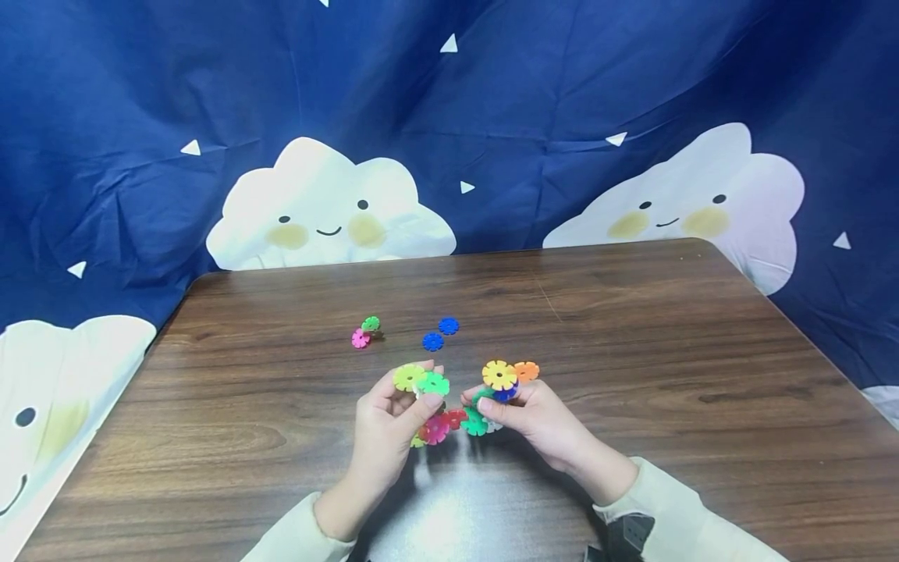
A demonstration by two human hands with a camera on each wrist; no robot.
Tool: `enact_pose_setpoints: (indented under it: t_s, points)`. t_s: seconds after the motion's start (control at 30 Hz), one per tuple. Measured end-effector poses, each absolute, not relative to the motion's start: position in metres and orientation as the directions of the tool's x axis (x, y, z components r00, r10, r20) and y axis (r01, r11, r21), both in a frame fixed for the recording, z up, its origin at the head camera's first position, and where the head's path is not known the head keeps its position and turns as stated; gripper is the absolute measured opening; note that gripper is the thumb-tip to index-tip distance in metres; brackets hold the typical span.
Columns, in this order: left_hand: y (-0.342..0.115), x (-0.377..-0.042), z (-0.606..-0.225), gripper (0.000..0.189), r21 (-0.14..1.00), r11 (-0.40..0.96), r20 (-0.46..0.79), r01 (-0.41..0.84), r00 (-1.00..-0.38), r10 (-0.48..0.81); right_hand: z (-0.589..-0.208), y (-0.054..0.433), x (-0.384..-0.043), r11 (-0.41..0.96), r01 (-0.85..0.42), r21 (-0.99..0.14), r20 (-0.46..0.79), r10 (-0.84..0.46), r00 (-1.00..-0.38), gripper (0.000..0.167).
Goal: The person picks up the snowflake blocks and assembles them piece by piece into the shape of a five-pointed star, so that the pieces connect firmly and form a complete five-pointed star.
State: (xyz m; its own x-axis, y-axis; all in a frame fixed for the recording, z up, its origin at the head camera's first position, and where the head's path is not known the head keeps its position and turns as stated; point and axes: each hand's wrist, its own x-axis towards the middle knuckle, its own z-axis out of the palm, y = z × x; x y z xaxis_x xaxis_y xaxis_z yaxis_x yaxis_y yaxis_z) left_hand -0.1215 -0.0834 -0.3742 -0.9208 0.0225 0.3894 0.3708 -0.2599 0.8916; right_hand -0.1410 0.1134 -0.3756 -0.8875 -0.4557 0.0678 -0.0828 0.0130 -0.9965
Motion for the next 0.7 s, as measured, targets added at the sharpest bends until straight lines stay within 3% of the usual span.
enact_pose_setpoints:
  t_s: [0.47, 0.7]
  points:
    - [-0.0848, -0.1214, -0.3723, 0.030, 0.856, -0.288, 0.441, 0.428, -0.897, -0.023, -0.3814, 0.1143, -0.1446, 0.018, -0.044, -0.999, 0.031, -0.434, -0.901, 0.040]
    - [-0.0864, -0.1219, -0.3725, 0.031, 0.853, -0.296, 0.439, 0.429, -0.898, -0.037, -0.3834, 0.1161, -0.1490, -0.012, 0.009, -1.000, -0.002, -0.481, -0.877, 0.045]
